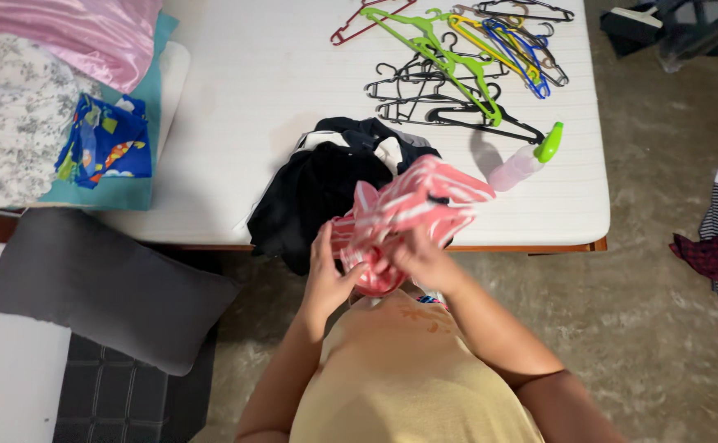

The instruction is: The person hangs various garments on hangers and places them on a clothing rack. They pick up shirts and pants from a pile on a bed, place them on hangers, and hang them on the rack. The person also uses a spray bottle to mist the clothes before hanging them.

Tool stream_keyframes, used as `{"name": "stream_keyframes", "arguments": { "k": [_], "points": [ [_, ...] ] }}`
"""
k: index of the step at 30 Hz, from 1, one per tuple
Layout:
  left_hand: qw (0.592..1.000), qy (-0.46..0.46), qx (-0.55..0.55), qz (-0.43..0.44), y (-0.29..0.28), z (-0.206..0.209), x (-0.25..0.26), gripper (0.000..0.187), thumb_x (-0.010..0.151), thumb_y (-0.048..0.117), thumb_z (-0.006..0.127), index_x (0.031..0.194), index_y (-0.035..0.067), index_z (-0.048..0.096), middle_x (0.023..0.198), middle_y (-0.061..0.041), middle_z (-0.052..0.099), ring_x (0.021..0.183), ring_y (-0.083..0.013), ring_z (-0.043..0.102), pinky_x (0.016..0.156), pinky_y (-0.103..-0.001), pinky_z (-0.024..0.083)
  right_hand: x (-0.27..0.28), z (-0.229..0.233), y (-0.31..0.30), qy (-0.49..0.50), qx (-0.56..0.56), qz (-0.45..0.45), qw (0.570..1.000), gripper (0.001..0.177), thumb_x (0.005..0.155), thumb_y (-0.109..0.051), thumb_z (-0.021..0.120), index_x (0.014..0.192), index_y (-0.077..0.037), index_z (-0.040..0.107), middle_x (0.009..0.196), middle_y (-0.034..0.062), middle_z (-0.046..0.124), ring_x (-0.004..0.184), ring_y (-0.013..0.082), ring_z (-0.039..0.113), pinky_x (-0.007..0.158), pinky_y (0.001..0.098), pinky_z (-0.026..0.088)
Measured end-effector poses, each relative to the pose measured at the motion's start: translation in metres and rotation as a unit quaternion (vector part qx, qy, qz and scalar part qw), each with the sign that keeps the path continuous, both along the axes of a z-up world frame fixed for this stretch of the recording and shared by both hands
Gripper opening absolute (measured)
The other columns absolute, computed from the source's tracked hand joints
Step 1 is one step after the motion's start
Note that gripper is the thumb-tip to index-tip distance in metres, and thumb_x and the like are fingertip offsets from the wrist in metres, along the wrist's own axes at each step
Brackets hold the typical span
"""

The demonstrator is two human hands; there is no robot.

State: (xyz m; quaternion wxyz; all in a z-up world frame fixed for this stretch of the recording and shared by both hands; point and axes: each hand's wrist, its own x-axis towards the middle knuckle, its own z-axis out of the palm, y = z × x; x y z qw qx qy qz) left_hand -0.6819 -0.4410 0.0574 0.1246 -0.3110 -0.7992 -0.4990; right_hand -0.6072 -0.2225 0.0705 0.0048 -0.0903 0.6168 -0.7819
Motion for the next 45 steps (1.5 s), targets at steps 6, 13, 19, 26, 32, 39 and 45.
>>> {"name": "stream_keyframes", "arguments": {
  "k": [6,13,19,26,32,39,45],
  "points": [
    [0.982,-0.09,-0.155,0.059,-0.013,0.014,-0.023,0.043,0.081,0.007,0.072,0.124,0.008,0.065,0.121,-0.018,0.068,0.108,-0.04,0.066,0.087,-0.043,0.055,0.01,0.079,0.009,0.147,0.43,-0.113,0.884,0.033,0.09,-0.004,0.061,0.12,-0.01,0.074,0.12,0.012,0.076,0.109,0.0255,0.071,0.091,0.036,0.057],
    [0.988,-0.121,0.018,0.095,-0.043,0.092,-0.012,0.028,0.09,0.0,0.06,0.115,0.007,0.07,0.098,-0.014,0.07,0.089,-0.0292,0.072,0.076,-0.036,0.056,0.009,0.11,0.014,-0.012,0.604,-0.045,0.795,0.035,0.082,-0.025,0.08,0.109,-0.004,0.07,0.1,0.0214,0.07,0.09,0.0395,0.066,0.075,0.0471,0.052],
    [0.995,-0.084,-0.059,0.006,-0.053,0.125,0.006,0.028,0.079,0.003,0.062,0.103,0.009,0.073,0.091,-0.012,0.073,0.088,-0.0319,0.067,0.075,-0.036,0.053,-0.015,0.082,-0.026,0.307,0.577,-0.263,0.71,0.038,0.08,-0.029,0.077,0.109,-0.007,0.065,0.102,0.0186,0.069,0.096,0.0376,0.068,0.082,0.0455,0.053],
    [0.869,-0.412,0.24,0.131,-0.125,-0.019,-0.003,0.033,0.087,0.009,0.062,0.12,0.008,0.062,0.104,-0.015,0.07,0.093,-0.0297,0.074,0.079,-0.039,0.056,-0.1,-0.059,0.003,0.015,0.515,-0.05,0.856,0.032,0.084,-0.018,0.069,0.115,-0.01,0.066,0.108,0.0167,0.071,0.096,0.0381,0.07,0.08,0.0447,0.056],
    [0.735,-0.346,-0.562,0.155,-0.206,-0.057,-0.009,0.031,0.088,0.019,0.067,0.117,0.014,0.075,0.121,-0.016,0.069,0.112,-0.0342,0.07,0.092,-0.046,0.057,-0.196,-0.089,-0.02,0.089,0.724,0.463,0.503,0.034,0.089,-0.039,0.066,0.116,-0.022,0.078,0.112,0.0121,0.075,0.104,0.0329,0.071,0.09,0.0441,0.055],
    [0.716,0.265,-0.306,0.568,-0.28,0.184,0.038,0.036,0.099,0.013,0.059,0.134,0.007,0.067,0.128,-0.014,0.068,0.11,-0.0308,0.064,0.092,-0.049,0.051,-0.277,0.195,-0.065,0.411,0.487,-0.181,0.749,0.03,0.088,-0.019,0.061,0.114,-0.011,0.073,0.111,0.0151,0.073,0.097,0.0351,0.069,0.081,0.0473,0.054],
    [0.749,-0.166,-0.399,0.502,-0.221,-0.086,0.073,0.049,0.093,0.027,0.067,0.137,0.005,0.057,0.124,-0.013,0.07,0.1,-0.0311,0.069,0.081,-0.056,0.052,-0.166,-0.013,-0.106,0.324,0.626,0.148,0.694,0.03,0.089,-0.023,0.065,0.115,-0.012,0.074,0.108,0.0154,0.074,0.093,0.0321,0.069,0.08,0.044,0.053]
  ]
}}
